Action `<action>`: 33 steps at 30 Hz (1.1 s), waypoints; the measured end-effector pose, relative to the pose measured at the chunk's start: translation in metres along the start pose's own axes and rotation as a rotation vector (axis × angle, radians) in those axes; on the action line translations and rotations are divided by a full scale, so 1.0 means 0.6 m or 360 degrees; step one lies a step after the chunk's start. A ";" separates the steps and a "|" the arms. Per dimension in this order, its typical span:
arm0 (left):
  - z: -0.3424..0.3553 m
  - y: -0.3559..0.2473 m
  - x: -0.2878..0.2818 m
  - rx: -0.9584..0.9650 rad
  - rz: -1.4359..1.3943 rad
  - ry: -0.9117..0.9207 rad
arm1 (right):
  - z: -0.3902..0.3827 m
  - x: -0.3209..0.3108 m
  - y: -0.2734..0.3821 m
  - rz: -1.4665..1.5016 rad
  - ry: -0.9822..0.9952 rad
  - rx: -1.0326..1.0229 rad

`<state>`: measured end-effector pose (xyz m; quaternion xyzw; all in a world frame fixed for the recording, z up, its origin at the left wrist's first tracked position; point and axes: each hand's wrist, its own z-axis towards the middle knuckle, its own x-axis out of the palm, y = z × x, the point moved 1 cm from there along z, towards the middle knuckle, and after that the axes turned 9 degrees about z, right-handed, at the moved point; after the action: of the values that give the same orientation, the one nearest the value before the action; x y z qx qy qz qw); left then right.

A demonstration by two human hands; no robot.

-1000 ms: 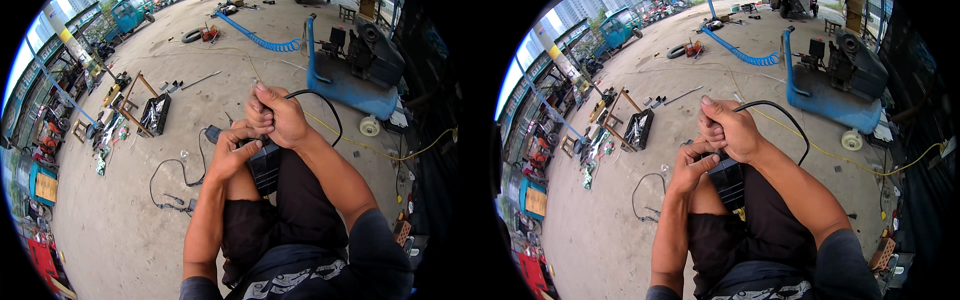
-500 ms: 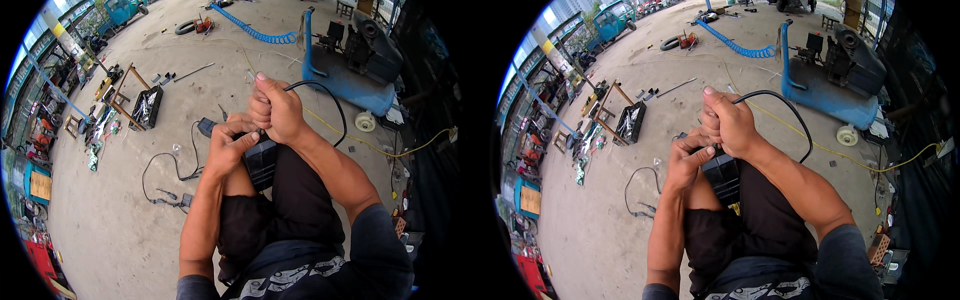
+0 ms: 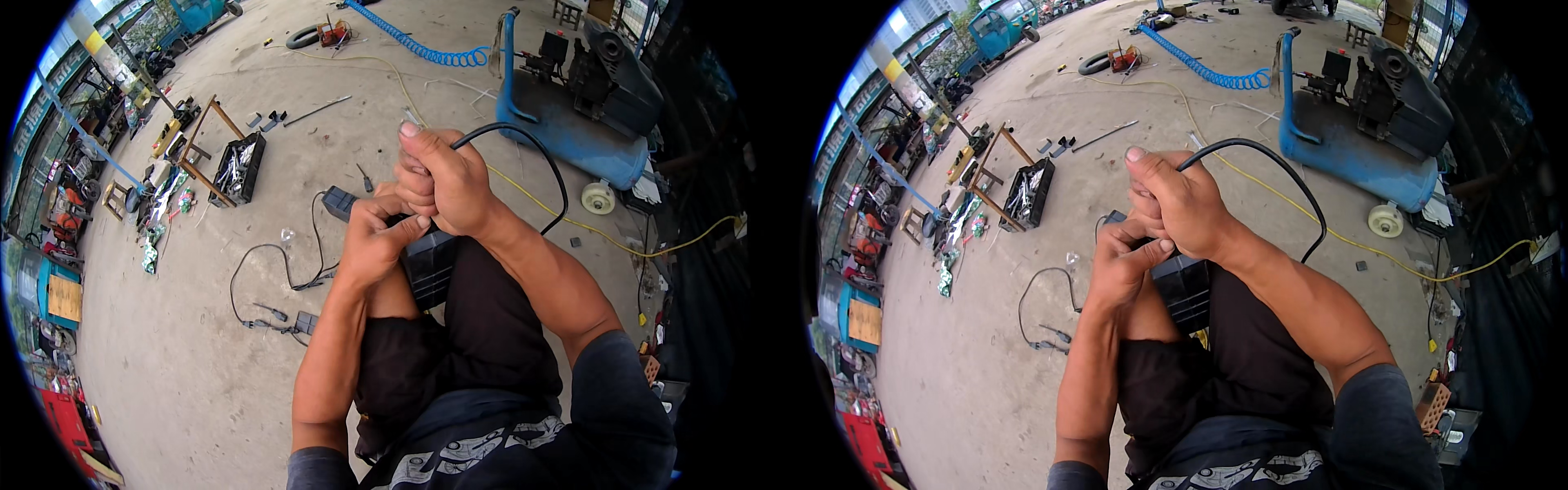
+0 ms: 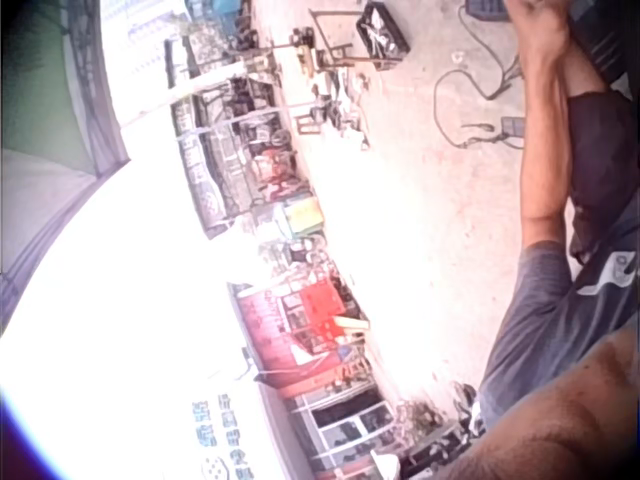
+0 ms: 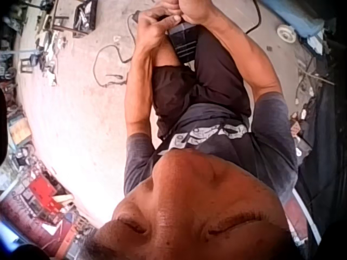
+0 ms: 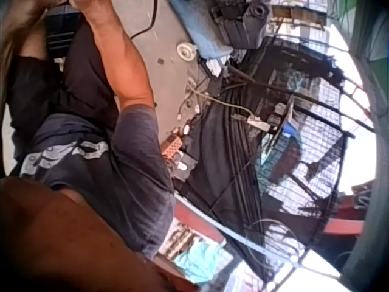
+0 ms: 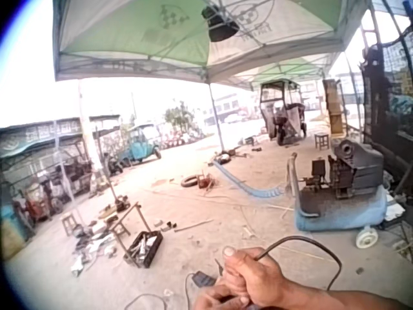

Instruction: The person sits on the floor and uses a screwdriver to remove screws from a black electronic device. They open the casing, inspect the internal components, and use a multimeter probe to test connections inside the device.

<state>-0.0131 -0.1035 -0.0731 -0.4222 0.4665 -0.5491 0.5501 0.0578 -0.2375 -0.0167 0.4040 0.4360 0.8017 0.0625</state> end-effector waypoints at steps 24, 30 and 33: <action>0.029 -0.075 -0.013 0.0038 0.0300 0.0157 | 0.059 -0.026 0.109 0.0449 -0.0282 0.0627; 0.044 -0.097 -0.002 -0.0049 0.0142 0.0196 | 0.096 0.012 0.096 0.0092 -0.0159 0.0679; 0.050 -0.080 -0.013 0.0026 0.0197 0.0194 | 0.101 0.017 0.092 0.0029 -0.0112 0.0646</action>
<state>0.0063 -0.0993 -0.0197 -0.3539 0.5197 -0.5425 0.5571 0.1078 -0.2274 0.0488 0.4399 0.5825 0.6834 -0.0122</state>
